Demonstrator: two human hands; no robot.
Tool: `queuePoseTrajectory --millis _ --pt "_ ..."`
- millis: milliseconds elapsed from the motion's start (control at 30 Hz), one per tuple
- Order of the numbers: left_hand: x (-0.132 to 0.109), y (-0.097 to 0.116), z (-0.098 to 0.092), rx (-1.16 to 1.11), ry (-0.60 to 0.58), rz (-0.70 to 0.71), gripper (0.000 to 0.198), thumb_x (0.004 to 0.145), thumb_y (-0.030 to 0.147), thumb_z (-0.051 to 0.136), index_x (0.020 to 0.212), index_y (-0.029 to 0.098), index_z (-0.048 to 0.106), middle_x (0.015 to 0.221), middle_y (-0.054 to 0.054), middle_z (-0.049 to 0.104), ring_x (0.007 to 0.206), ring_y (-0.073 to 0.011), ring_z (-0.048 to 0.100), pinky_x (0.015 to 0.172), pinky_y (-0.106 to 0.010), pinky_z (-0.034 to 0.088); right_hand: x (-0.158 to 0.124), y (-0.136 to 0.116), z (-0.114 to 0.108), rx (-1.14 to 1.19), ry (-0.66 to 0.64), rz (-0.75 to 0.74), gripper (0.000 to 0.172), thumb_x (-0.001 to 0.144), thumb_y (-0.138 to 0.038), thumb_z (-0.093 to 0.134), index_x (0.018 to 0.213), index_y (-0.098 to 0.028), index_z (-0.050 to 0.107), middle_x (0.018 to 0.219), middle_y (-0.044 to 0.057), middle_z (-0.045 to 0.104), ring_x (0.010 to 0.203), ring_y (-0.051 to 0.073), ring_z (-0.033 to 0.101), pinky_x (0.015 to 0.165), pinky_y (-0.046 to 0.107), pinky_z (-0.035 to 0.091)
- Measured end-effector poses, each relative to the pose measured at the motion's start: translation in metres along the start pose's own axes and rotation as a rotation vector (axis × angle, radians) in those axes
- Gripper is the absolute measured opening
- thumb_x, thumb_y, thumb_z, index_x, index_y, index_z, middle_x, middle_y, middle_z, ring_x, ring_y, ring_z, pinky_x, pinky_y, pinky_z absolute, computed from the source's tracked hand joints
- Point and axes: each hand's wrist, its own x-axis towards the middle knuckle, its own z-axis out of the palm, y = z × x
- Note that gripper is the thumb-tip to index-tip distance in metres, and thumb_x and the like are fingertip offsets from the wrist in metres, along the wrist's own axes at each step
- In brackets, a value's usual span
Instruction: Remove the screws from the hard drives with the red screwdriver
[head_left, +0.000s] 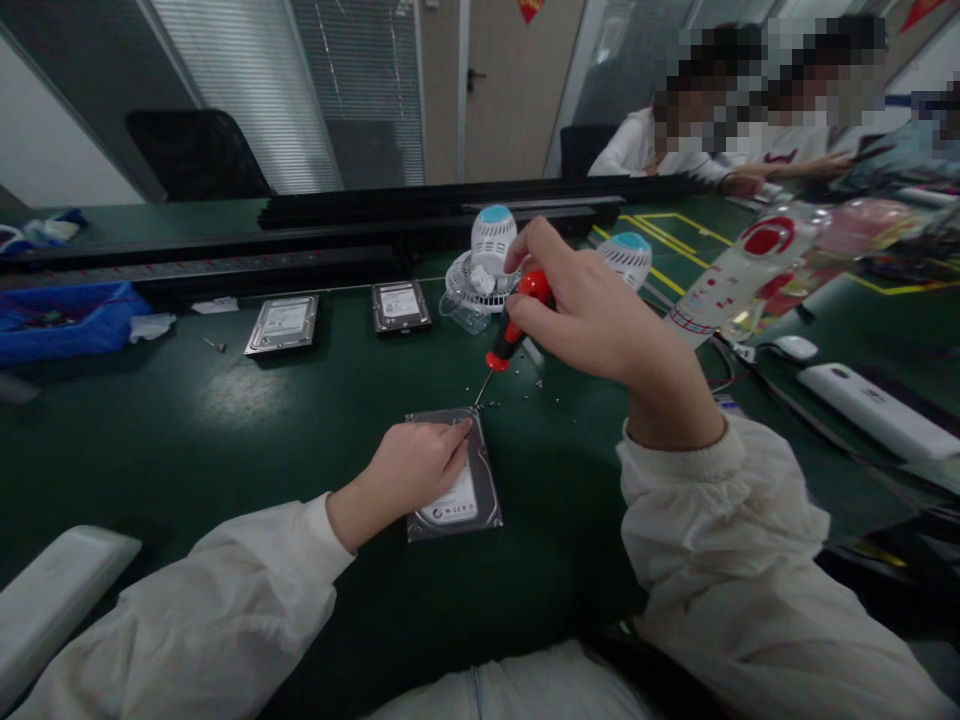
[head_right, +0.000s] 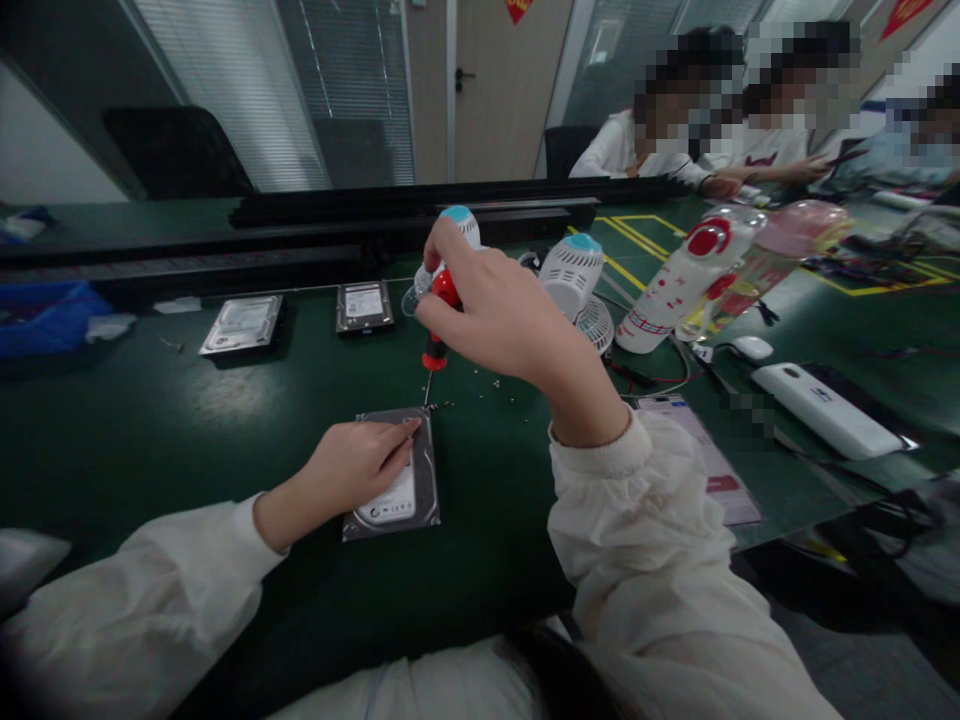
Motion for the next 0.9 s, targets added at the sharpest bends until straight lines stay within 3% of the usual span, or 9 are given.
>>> queuePoseTrajectory --millis 100,200,400,533,633,767,900 --pt "0.0 0.0007 -0.0009 -0.004 -0.015 -0.009 0.038 0.109 0.029 0.05 0.138 0.015 0.07 0.107 -0.013 0.082 0.083 -0.0212 0.079 0.067 -0.029 0.061 0.0003 0.0004 0.0003 0.0 0.014 -0.007 0.02 0.095 -0.034 0.053 0.108 -0.02 0.056 0.087 0.005 0.064 0.073 0.019 0.052 0.07 0.034 0.033" --pt "0.0 0.0012 -0.0019 0.006 -0.028 -0.02 0.038 0.109 0.03 0.05 0.138 0.014 0.07 0.106 -0.013 0.082 0.081 -0.0213 0.079 0.066 -0.029 0.06 0.0005 0.0009 -0.0013 0.004 0.017 -0.011 0.024 0.097 -0.043 0.057 0.103 -0.02 0.059 0.085 0.004 0.063 0.071 0.017 0.05 0.069 0.033 0.033" --pt "-0.0003 0.0006 -0.0027 -0.014 -0.025 -0.013 0.038 0.109 0.028 0.05 0.138 0.014 0.07 0.108 -0.012 0.082 0.083 -0.0207 0.079 0.065 -0.028 0.059 0.0004 0.0002 -0.0057 0.041 -0.007 -0.032 0.028 0.097 -0.045 0.06 0.087 -0.018 0.064 0.074 0.002 0.06 0.066 0.015 0.048 0.066 0.033 0.032" --pt "-0.0004 -0.0001 -0.0017 -0.018 -0.006 0.005 0.039 0.109 0.029 0.049 0.138 0.013 0.07 0.106 -0.013 0.082 0.08 -0.0206 0.078 0.062 -0.028 0.058 0.0 -0.0007 -0.0071 0.037 -0.033 -0.057 0.017 0.092 -0.029 0.056 0.1 -0.019 0.068 0.085 0.005 0.066 0.073 0.018 0.053 0.07 0.034 0.035" --pt "-0.0004 -0.0005 -0.0007 -0.013 0.0 0.007 0.039 0.11 0.029 0.049 0.138 0.013 0.07 0.106 -0.013 0.082 0.079 -0.0205 0.078 0.062 -0.028 0.057 -0.0003 -0.0012 -0.0075 0.025 -0.06 -0.049 0.024 0.093 -0.028 0.053 0.11 -0.02 0.068 0.087 0.005 0.067 0.074 0.018 0.053 0.071 0.035 0.035" --pt "-0.0005 -0.0011 -0.0002 -0.006 0.002 0.011 0.039 0.109 0.029 0.049 0.138 0.013 0.07 0.107 -0.013 0.082 0.08 -0.0209 0.078 0.063 -0.029 0.058 -0.0004 -0.0016 -0.0073 0.04 -0.039 -0.017 0.029 0.099 -0.041 0.052 0.103 -0.019 0.07 0.081 0.003 0.064 0.069 0.015 0.05 0.068 0.033 0.033" --pt "0.0 -0.0003 -0.0005 0.019 -0.011 0.008 0.039 0.109 0.029 0.049 0.137 0.012 0.07 0.106 -0.013 0.082 0.082 -0.0232 0.079 0.066 -0.032 0.061 -0.0003 -0.0007 -0.0066 0.028 -0.046 -0.058 0.031 0.09 -0.026 0.054 0.115 -0.016 0.07 0.074 0.002 0.057 0.065 0.014 0.043 0.068 0.033 0.031"
